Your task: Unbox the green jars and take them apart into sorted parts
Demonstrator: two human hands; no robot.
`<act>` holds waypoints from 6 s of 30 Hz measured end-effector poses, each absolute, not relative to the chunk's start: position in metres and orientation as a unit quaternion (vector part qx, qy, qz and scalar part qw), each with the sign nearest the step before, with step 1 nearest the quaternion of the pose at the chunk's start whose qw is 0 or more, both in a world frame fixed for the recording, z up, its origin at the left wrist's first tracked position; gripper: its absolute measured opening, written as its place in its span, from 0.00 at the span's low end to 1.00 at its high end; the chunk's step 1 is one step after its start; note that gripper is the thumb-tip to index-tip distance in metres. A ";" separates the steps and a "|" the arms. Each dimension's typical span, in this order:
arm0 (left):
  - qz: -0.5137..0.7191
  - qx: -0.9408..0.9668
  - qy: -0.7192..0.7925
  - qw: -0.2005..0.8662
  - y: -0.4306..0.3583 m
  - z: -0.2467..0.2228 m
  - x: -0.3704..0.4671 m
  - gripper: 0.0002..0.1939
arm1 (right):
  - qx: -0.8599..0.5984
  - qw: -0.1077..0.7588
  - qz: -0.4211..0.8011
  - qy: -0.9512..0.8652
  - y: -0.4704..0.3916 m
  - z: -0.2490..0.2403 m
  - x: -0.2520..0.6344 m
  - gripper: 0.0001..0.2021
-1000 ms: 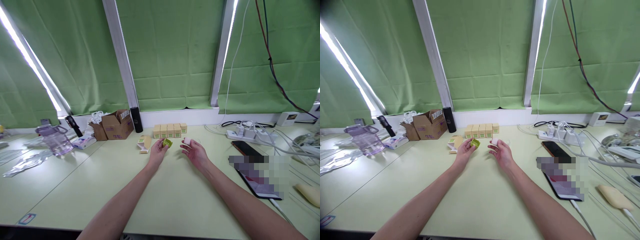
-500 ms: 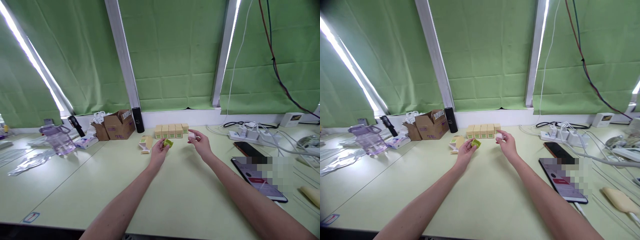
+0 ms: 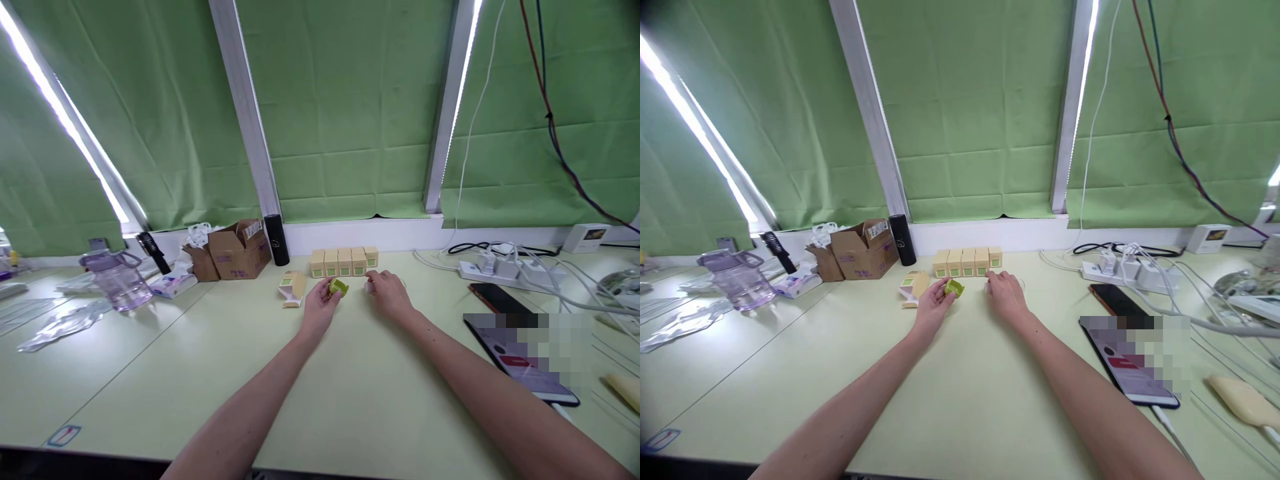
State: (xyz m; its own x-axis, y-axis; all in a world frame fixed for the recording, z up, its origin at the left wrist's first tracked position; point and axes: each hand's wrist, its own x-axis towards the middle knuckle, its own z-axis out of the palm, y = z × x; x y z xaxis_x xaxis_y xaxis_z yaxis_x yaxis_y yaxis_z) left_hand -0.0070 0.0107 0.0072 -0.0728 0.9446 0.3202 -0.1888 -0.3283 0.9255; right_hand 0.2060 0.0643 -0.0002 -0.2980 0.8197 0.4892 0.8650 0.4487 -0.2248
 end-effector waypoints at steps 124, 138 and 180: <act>0.537 0.774 0.329 0.069 -0.015 0.010 0.003 0.08 | -0.300 0.530 0.267 -0.747 -0.015 -0.009 0.191 0.17; 0.510 0.791 0.336 0.024 -0.018 0.016 0.004 0.05 | -0.283 0.539 0.446 -0.656 -0.013 -0.005 0.184 0.23; 0.487 0.801 0.349 -0.004 -0.022 0.016 0.007 0.20 | -0.318 0.525 -0.106 -0.783 -0.018 0.009 0.196 0.12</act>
